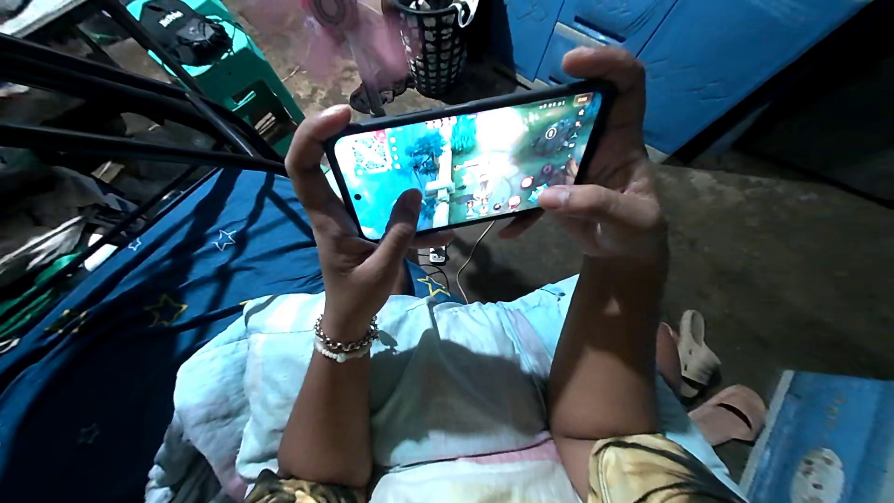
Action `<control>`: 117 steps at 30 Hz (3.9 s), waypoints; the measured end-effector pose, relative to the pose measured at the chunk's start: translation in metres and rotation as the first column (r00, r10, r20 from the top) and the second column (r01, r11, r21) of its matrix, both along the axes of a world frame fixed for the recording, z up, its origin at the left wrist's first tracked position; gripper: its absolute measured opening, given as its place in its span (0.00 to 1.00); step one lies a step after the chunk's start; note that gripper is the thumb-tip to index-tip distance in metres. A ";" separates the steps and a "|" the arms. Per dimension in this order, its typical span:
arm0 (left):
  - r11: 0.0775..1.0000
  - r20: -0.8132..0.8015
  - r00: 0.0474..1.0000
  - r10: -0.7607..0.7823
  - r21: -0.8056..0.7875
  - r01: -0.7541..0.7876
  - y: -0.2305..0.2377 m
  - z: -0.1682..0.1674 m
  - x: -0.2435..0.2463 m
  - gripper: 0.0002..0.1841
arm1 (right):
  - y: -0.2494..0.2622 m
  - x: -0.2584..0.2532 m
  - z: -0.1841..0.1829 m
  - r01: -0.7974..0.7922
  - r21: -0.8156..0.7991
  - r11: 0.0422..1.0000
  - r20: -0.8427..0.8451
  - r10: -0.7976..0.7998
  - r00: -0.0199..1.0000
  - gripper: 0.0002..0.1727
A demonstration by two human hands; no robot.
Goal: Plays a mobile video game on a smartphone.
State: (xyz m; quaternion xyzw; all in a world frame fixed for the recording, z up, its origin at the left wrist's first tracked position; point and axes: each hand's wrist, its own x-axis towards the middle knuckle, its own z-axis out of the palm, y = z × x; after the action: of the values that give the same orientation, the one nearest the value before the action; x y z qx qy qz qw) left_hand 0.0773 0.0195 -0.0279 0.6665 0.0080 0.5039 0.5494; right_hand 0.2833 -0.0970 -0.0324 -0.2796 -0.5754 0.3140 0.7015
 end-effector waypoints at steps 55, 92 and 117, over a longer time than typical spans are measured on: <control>0.997 -0.015 1.000 -0.009 -0.078 0.008 -0.002 0.000 -0.001 0.36 | 0.000 0.000 -0.001 -0.020 0.003 1.000 -0.010 0.020 1.000 0.38; 0.996 -0.018 1.000 -0.010 -0.085 0.009 -0.003 0.000 -0.001 0.35 | -0.001 0.000 -0.002 -0.016 -0.009 1.000 -0.012 0.016 1.000 0.38; 0.997 -0.029 1.000 0.000 -0.076 -0.003 -0.003 0.001 0.000 0.35 | 0.000 0.001 -0.002 -0.012 -0.005 1.000 -0.003 0.012 1.000 0.38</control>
State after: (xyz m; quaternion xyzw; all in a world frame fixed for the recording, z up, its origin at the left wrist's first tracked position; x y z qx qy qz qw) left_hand 0.0771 0.0163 -0.0272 0.6522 0.0355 0.4941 0.5738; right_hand 0.2843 -0.0971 -0.0347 -0.2774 -0.5753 0.3200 0.6998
